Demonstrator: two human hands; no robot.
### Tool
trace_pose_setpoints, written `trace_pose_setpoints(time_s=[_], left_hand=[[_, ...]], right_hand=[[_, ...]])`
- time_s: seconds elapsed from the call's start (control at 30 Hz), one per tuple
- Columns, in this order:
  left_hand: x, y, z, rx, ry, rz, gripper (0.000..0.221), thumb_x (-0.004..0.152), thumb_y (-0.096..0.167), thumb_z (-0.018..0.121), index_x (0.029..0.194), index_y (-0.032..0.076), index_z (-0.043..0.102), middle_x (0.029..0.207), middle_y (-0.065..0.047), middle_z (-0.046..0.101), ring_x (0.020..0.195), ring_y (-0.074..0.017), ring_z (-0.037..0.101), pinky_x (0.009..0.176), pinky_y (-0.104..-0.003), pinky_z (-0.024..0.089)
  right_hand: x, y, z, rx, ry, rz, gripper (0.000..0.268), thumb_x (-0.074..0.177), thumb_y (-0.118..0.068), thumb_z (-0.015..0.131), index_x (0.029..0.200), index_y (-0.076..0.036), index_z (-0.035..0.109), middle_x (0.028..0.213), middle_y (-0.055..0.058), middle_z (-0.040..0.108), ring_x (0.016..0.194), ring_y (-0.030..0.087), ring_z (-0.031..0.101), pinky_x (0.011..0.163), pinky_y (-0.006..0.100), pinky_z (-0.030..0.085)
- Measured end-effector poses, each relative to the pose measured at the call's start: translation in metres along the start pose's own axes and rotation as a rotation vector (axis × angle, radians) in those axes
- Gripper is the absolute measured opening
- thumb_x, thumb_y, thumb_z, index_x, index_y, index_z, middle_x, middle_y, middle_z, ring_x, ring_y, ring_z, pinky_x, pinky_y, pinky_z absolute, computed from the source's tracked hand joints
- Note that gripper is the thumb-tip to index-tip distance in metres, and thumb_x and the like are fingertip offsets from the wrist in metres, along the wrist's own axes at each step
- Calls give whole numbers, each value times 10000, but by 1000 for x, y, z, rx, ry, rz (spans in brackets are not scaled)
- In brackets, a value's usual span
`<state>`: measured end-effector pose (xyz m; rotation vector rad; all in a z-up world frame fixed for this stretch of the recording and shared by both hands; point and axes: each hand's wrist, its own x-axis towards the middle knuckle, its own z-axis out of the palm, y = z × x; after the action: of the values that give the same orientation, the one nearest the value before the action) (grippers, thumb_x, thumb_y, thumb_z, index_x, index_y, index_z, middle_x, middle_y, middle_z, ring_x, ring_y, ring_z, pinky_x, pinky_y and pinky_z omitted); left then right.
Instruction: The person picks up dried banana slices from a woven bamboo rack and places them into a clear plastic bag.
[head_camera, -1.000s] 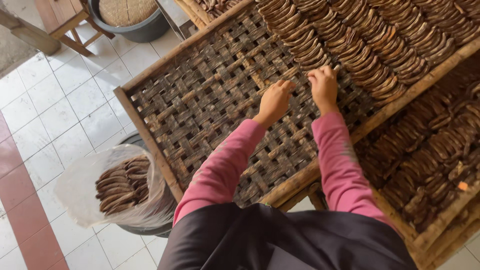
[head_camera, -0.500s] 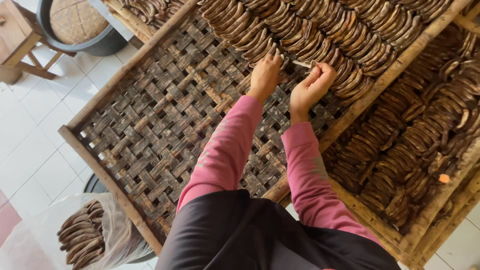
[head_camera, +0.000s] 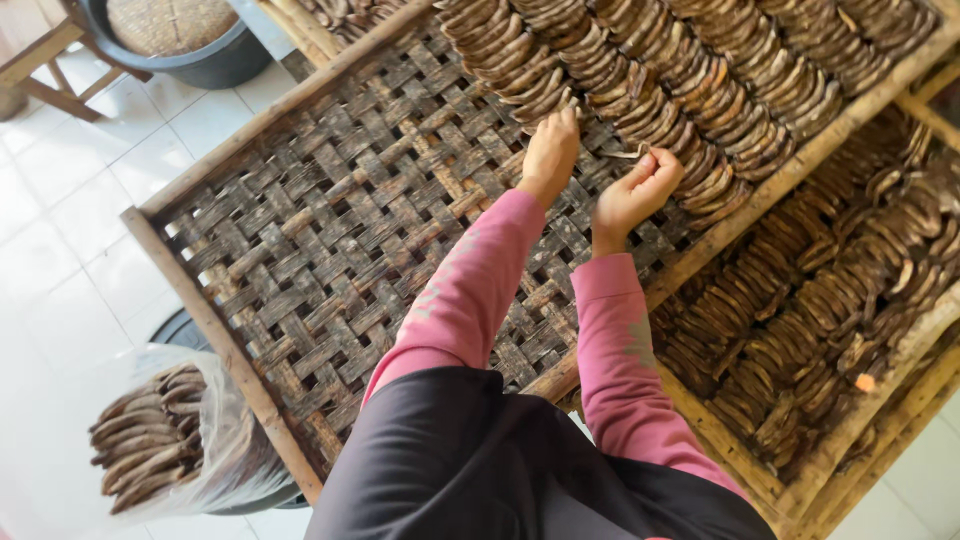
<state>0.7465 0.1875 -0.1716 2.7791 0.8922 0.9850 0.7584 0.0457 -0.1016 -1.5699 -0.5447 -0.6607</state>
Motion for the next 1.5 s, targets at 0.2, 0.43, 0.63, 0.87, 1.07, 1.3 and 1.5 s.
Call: trace_pose_setpoints(time_s=[0.2, 0.43, 0.63, 0.87, 1.07, 1.3, 1.5], left_hand=[[-38, -35, -91, -1610, -197, -895, 314, 922, 77, 560, 1203, 43, 695, 964, -99, 674, 784, -210, 579, 622, -399, 473], [-160, -83, -264, -2125, -225, -1284, 453, 986, 487, 622, 1129, 69, 719, 796, -37, 549, 760, -178, 645, 700, -434, 612], [-237, -120, -364, -2222, -8, -1192, 318, 1016, 406, 700, 1066, 97, 645, 877, -26, 687, 765, -159, 679, 702, -312, 576], [-333, -163, -490, -2075, 118, -943, 316, 993, 179, 698, 1297, 100, 662, 1013, 0, 727, 823, -90, 681, 682, -277, 568], [-385, -189, -554, -2105, 352, -790, 362, 1006, 54, 671, 1360, 64, 598, 1078, -48, 725, 886, -133, 697, 734, -289, 569], [-406, -214, -584, -1813, 677, -692, 353, 997, 26, 703, 1336, 23, 605, 1078, -43, 708, 953, -122, 687, 825, -280, 573], [-409, -222, -585, -1615, 737, -791, 328, 962, 48, 751, 1265, 8, 632, 1020, -60, 703, 875, -120, 691, 759, -278, 583]], right_hand=[[-2, -2, 6, -31, -53, -136, 98, 1120, -56, 512, 1106, 21, 571, 1073, 153, 573, 960, 308, 577, 885, 413, 504], [-48, -124, 1, 315, -408, -251, 40, 1133, 2, 497, 1124, 11, 535, 1106, 149, 533, 979, 295, 576, 905, 411, 519], [-140, -279, -46, 569, -893, -789, 162, 909, 44, 607, 1005, -87, 604, 1085, 63, 627, 990, 307, 611, 892, 467, 492], [-195, -395, -85, 787, -885, -1335, 339, 884, -42, 745, 1210, -56, 654, 1200, 92, 628, 1042, 246, 614, 896, 398, 577], [-248, -467, -95, 953, -935, -1013, 201, 1026, -62, 663, 1216, -33, 604, 1230, 93, 602, 1050, 221, 597, 881, 383, 550], [-280, -506, -70, 1128, -1572, 930, 282, 1056, -272, 583, 1176, -22, 633, 1056, 144, 680, 893, 208, 713, 774, 302, 599], [-297, -499, -44, 944, -1776, 906, 312, 989, -67, 693, 1274, 41, 628, 1059, 71, 724, 942, 134, 681, 846, 247, 571]])
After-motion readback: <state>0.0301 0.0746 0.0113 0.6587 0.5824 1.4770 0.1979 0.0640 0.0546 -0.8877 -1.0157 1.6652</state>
